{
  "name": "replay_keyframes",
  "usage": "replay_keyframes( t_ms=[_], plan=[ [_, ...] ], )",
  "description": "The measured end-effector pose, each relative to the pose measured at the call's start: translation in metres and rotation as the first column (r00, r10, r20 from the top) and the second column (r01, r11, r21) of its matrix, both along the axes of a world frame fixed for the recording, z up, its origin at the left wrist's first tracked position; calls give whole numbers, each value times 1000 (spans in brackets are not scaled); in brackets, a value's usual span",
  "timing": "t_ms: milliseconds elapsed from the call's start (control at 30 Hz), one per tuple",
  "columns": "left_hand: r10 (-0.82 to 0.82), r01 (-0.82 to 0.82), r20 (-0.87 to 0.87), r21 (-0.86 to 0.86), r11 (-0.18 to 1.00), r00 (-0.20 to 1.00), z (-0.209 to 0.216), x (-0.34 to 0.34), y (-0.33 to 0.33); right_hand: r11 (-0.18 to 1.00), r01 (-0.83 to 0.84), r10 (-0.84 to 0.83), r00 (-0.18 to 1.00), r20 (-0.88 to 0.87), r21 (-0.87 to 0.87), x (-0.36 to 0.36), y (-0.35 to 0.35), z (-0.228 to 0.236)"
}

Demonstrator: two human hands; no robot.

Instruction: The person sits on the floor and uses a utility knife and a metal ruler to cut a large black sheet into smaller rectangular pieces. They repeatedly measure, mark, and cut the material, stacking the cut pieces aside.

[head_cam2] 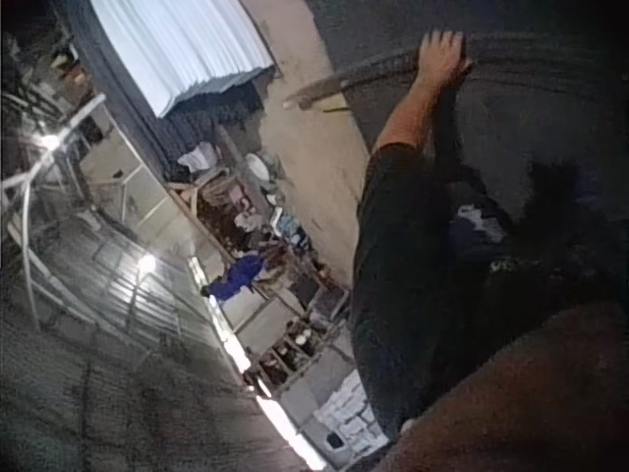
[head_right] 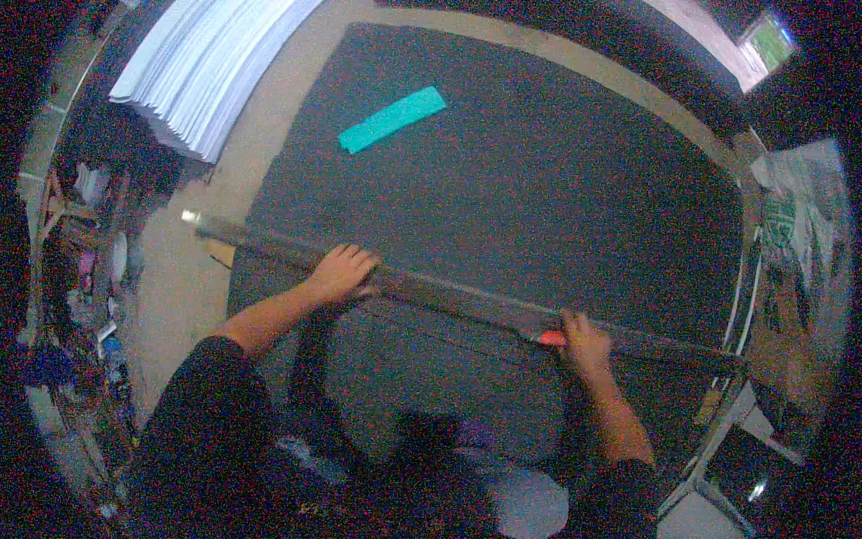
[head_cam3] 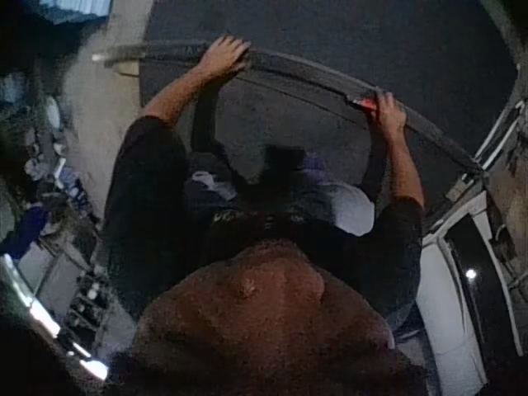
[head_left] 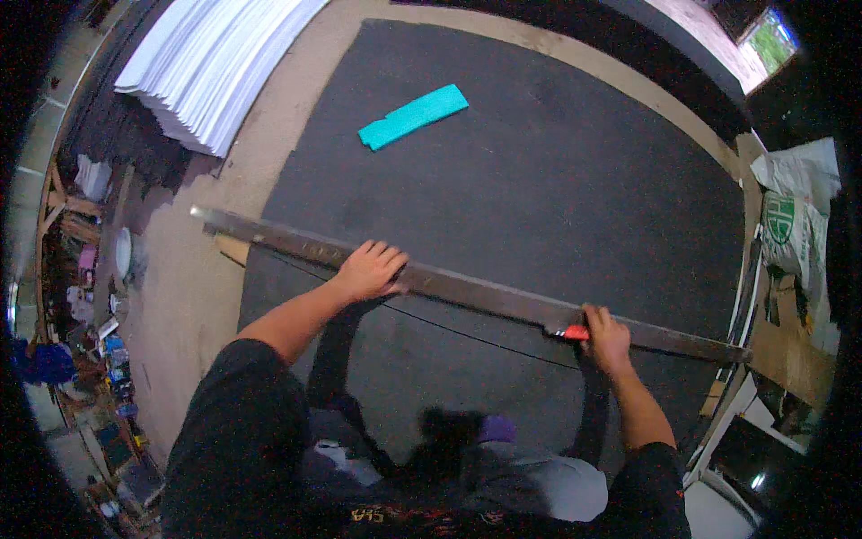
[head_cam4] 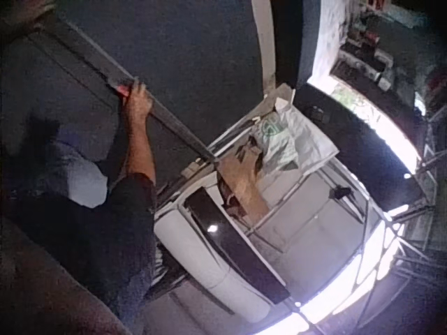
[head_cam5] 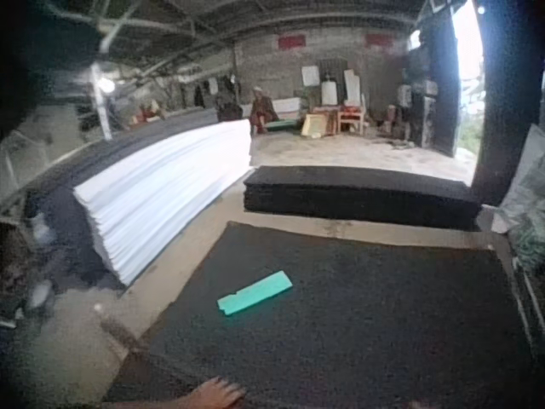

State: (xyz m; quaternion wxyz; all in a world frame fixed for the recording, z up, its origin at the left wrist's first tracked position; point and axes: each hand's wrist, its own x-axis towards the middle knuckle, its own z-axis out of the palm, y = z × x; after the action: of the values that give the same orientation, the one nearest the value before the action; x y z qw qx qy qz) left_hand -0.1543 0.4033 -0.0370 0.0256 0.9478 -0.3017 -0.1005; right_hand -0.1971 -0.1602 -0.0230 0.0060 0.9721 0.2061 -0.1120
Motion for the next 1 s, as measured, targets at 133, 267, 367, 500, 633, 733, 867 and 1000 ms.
replay_keyframes(
  t_ms=[133, 267, 367, 500, 633, 733, 867, 1000],
  plan=[
    [178, -182, 116, 17, 983, 977, -6, 68, -44, 992, 119, -121, 992, 37, 51, 63, -12, -6],
    [287, -293, 91, 66, 954, 954, -15, 132, -80, 971, 237, -237, 971, 21, -17, 111, -25, -19],
    [333, -339, 76, 92, 936, 940, -17, 160, -101, 954, 300, -299, 951, 76, 10, 134, -33, -25],
    [376, -388, 99, 150, 909, 921, -12, 186, -123, 936, 351, -352, 933, 75, 23, 157, -41, -28],
    [430, -439, 88, 197, 876, 898, -12, 202, -138, 925, 381, -381, 923, 51, 10, 177, -43, -28],
    [495, -505, 98, 204, 839, 863, -21, 203, -143, 911, 413, -412, 908, 76, 10, 187, -35, -27],
    [468, -467, 28, -23, 884, 883, -32, 196, -130, 905, 425, -426, 902, 67, 21, 182, -27, -15],
    [353, -350, 6, -119, 929, 935, -23, 174, -75, 985, 154, -166, 973, 162, 84, 171, -21, 0]
  ],
)
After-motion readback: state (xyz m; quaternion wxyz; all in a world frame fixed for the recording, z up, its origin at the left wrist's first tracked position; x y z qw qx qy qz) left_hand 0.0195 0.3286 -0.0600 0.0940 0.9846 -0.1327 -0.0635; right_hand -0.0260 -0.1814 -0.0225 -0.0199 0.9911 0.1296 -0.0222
